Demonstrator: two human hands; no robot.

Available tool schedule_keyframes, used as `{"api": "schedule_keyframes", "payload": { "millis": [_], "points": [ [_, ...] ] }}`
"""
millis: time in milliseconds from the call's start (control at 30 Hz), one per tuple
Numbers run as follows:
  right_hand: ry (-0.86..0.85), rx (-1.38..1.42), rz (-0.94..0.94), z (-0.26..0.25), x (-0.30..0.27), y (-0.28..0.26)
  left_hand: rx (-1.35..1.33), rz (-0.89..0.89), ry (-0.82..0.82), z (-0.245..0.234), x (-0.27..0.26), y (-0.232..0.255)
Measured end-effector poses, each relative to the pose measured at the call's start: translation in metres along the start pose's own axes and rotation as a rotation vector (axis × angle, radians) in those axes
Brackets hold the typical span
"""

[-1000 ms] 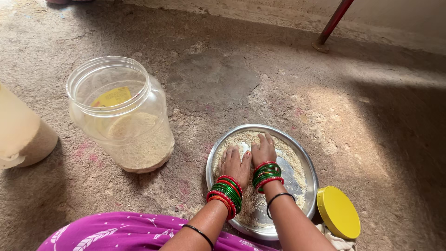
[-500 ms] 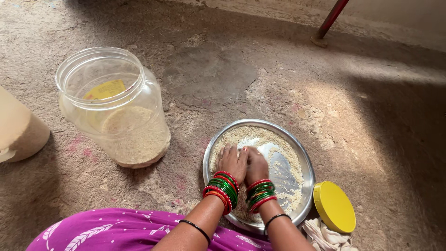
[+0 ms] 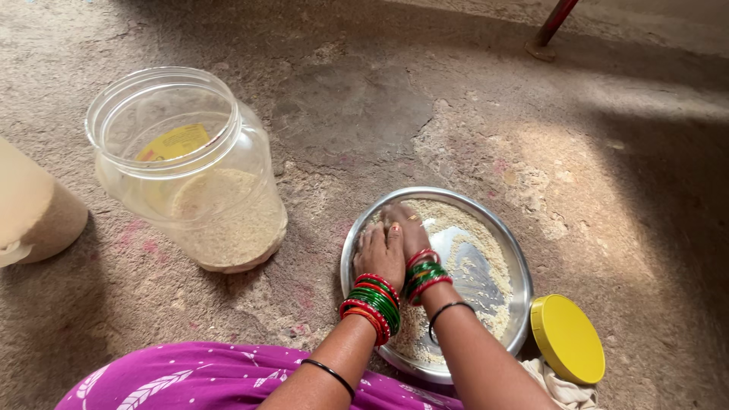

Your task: The person sits on the floor and repeatedly scoops grains from a metal tray using both hands, then transfers them into a clear plastic jar. The process continues until the tray is nearly empty.

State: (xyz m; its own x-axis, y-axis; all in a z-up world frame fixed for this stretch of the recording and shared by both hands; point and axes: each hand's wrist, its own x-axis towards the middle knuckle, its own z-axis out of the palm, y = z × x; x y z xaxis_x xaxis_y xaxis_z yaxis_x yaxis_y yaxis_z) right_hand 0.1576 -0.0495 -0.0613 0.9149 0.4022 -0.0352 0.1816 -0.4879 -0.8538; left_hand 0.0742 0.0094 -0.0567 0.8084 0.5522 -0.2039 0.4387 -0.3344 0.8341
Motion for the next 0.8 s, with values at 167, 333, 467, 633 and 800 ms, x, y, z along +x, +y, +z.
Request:
{"api": "schedule_keyframes", "payload": {
  "millis": [167, 333, 467, 633, 800],
  "points": [
    [-0.088, -0.305, 0.113, 0.002, -0.039, -0.011, -0.072, -0.035, 0.012, -0.007, -0.001, 0.002],
    [0.128, -0.403, -0.006, -0.025, -0.057, 0.026, -0.189, -0.072, -0.026, -0.022, -0.013, 0.01],
    [0.35, -0.326, 0.239, -0.057, -0.049, 0.03, -0.195, -0.077, 0.007, -0.026, -0.017, 0.014],
    [0.363, -0.698, 0.238, -0.069, -0.029, 0.027, -0.194, -0.092, 0.019, -0.017, -0.01, 0.008],
    [0.225, -0.685, 0.231, -0.042, -0.005, 0.018, -0.208, -0.118, -0.027, -0.017, -0.009, 0.008]
  ]
}}
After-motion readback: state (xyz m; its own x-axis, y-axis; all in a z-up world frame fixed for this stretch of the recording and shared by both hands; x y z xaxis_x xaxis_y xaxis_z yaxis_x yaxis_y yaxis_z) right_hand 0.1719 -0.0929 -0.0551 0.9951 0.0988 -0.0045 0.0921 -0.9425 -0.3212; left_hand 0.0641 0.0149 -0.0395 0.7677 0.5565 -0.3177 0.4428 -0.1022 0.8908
